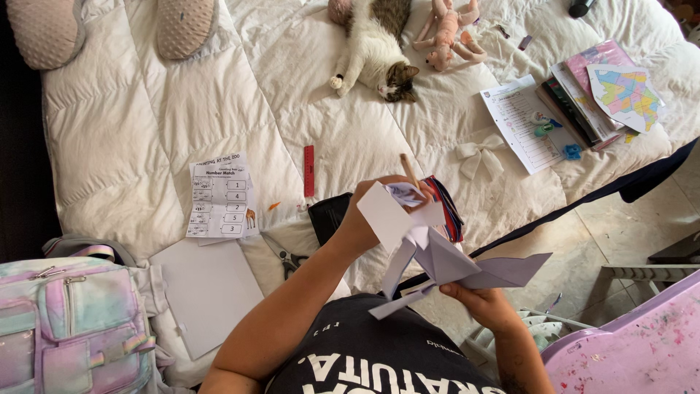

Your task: The person assembles a paper pinwheel, places it in a storage bin, and gathers loose pencils from the bed and floor into a pencil case.

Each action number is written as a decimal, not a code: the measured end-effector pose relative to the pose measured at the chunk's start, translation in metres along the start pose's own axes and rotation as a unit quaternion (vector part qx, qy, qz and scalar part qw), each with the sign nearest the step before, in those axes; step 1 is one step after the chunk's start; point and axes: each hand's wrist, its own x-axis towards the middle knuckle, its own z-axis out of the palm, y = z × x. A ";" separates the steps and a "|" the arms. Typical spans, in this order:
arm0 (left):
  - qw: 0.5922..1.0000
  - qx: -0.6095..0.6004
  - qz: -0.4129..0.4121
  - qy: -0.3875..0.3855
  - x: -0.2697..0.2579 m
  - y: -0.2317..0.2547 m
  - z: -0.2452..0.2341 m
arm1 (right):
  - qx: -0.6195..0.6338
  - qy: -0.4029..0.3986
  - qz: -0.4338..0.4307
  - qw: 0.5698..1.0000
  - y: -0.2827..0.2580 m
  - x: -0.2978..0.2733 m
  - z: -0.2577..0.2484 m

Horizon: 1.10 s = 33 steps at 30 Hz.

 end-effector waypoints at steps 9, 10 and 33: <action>0.980 0.094 0.155 0.088 0.003 0.034 -0.038 | -0.477 0.109 -0.216 0.845 -0.139 -0.013 -0.005; 0.964 0.187 0.168 0.090 0.000 0.039 -0.040 | -0.533 0.133 -0.226 0.805 -0.154 -0.019 -0.001; 0.904 0.331 0.238 -0.128 -0.030 0.062 0.025 | -0.431 0.204 -0.399 0.783 -0.212 -0.009 0.064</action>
